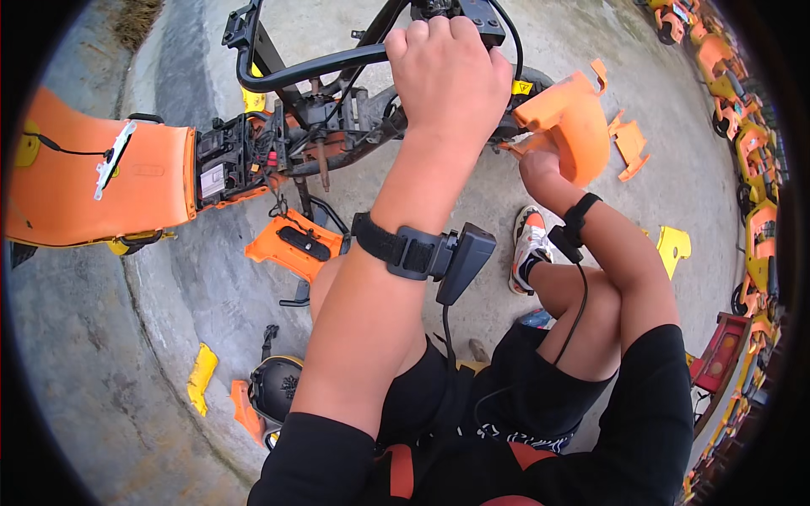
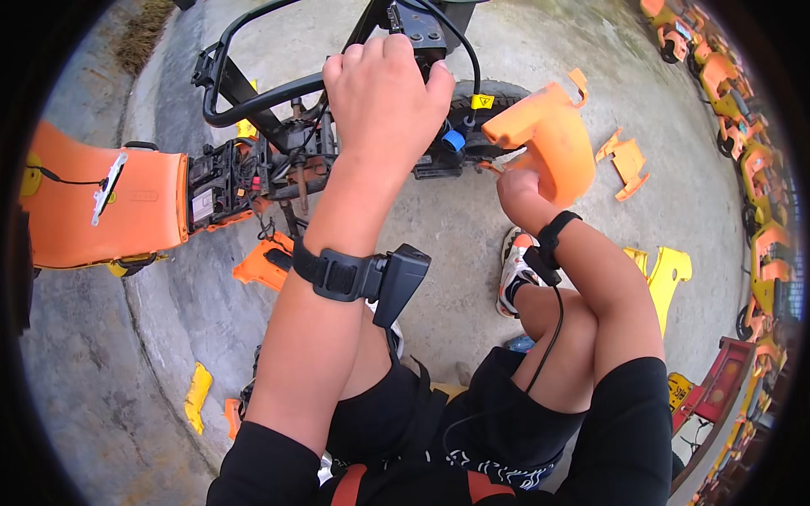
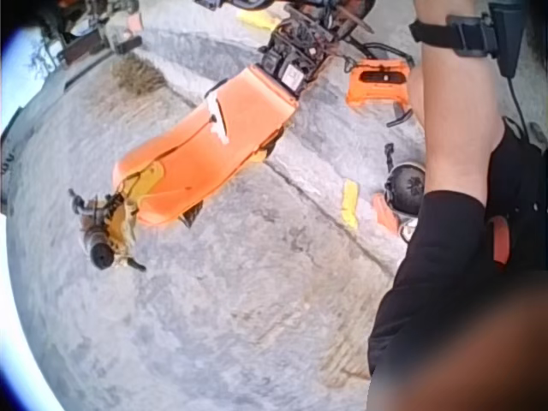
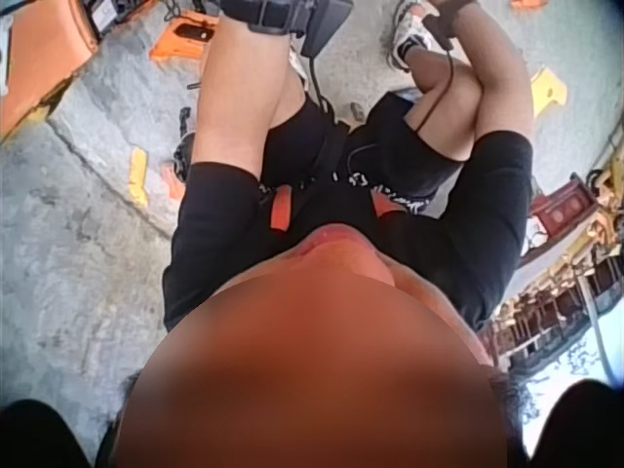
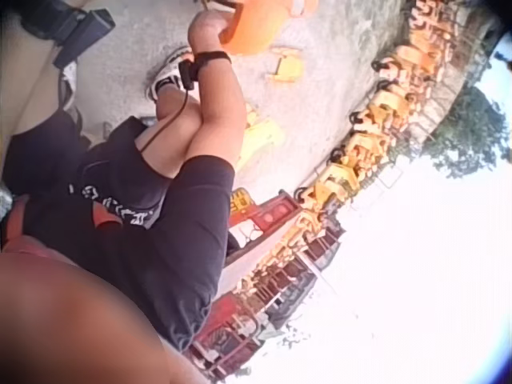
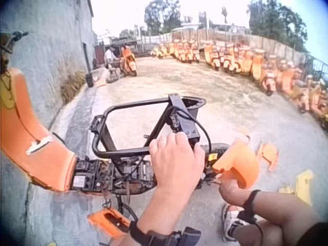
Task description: The recorder is attaching plastic body panels to a motorcycle frame and then using a T-handle wrench to tighten a bolt on the rear wheel assembly.
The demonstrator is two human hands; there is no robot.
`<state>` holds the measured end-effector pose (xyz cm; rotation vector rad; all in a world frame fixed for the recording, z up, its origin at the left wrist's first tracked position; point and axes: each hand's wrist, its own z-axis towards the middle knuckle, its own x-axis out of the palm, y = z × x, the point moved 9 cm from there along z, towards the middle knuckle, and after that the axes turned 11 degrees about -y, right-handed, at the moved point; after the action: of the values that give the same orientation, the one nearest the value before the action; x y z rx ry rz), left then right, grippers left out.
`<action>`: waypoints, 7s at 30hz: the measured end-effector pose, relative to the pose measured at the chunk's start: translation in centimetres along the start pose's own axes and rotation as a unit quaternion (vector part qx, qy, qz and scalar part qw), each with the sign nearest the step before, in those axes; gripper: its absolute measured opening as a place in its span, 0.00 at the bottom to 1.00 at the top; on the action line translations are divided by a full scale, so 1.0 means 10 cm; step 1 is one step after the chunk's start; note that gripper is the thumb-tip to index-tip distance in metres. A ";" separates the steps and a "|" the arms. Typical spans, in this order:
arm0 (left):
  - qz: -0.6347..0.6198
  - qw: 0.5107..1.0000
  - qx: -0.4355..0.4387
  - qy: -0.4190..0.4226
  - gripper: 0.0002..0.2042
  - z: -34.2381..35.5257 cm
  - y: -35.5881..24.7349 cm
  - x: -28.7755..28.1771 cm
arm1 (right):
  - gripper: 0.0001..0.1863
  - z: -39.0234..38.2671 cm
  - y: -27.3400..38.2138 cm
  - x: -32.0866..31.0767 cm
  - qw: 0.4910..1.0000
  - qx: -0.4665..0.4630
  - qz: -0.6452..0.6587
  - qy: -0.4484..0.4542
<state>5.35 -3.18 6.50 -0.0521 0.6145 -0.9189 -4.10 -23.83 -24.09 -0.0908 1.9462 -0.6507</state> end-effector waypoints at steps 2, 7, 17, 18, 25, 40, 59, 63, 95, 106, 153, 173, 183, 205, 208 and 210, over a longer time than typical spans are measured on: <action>-0.007 1.000 0.007 -0.008 0.16 -0.01 -0.01 0.00 | 0.16 -0.02 0.01 -0.05 1.000 0.001 -0.007 -0.009; -0.005 1.000 0.003 0.004 0.16 -0.03 -0.02 -0.05 | 0.17 -0.24 0.28 -0.12 0.990 -0.085 -0.115 0.018; 0.016 1.000 -0.008 -0.021 0.15 -0.01 -0.02 -0.01 | 0.17 -0.24 0.44 -0.08 0.969 -0.148 -0.200 0.005; 0.018 0.999 -0.010 -0.026 0.15 -0.01 -0.03 0.00 | 0.17 -0.22 0.43 -0.06 0.971 -0.143 -0.190 0.004; 0.016 0.998 -0.024 -0.051 0.15 0.01 -0.03 0.01 | 0.16 -0.02 0.18 0.00 0.997 -0.053 -0.047 -0.001; 0.022 0.997 0.002 -0.078 0.12 0.01 -0.04 -0.03 | 0.17 -0.15 0.35 -0.16 0.986 -0.066 -0.150 0.015; 0.012 0.999 -0.005 -0.042 0.15 0.01 -0.03 0.00 | 0.15 -0.03 0.13 -0.10 0.998 -0.052 -0.045 -0.010; 0.004 0.998 0.008 -0.060 0.12 0.00 -0.05 -0.04 | 0.14 -0.02 -0.01 -0.11 1.000 -0.010 0.003 -0.008; -0.006 1.000 -0.004 -0.026 0.16 0.00 -0.01 -0.03 | 0.14 0.06 -0.16 0.13 0.999 -0.002 0.037 -0.029; 0.009 1.000 -0.002 -0.020 0.13 0.02 -0.02 -0.05 | 0.18 -0.07 0.18 -0.03 0.997 -0.009 -0.072 -0.011; 0.012 1.000 -0.008 -0.027 0.16 0.02 0.00 0.02 | 0.13 0.04 -0.06 -0.02 0.999 0.030 0.008 -0.010; 0.017 1.000 -0.003 -0.019 0.16 0.03 -0.03 -0.03 | 0.14 0.08 0.32 0.04 0.993 -0.069 -0.100 0.002; 0.006 1.000 0.005 -0.028 0.15 0.02 -0.02 -0.03 | 0.12 0.07 -0.12 0.11 0.999 -0.001 0.020 -0.025; 0.025 1.000 0.007 -0.015 0.15 0.02 -0.05 -0.04 | 0.13 0.03 -0.10 0.04 0.999 0.004 -0.009 -0.039; 0.021 1.000 0.012 -0.018 0.15 0.02 -0.05 -0.05 | 0.12 0.05 -0.20 0.14 0.999 0.003 0.043 -0.029; 0.023 0.999 0.017 -0.024 0.15 0.02 -0.05 -0.05 | 0.12 0.05 -0.20 0.14 0.998 -0.010 0.054 -0.031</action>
<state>4.84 -3.18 7.04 -0.0287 0.5536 -0.8813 -4.77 -26.25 -24.45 -0.0181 1.8841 -0.5508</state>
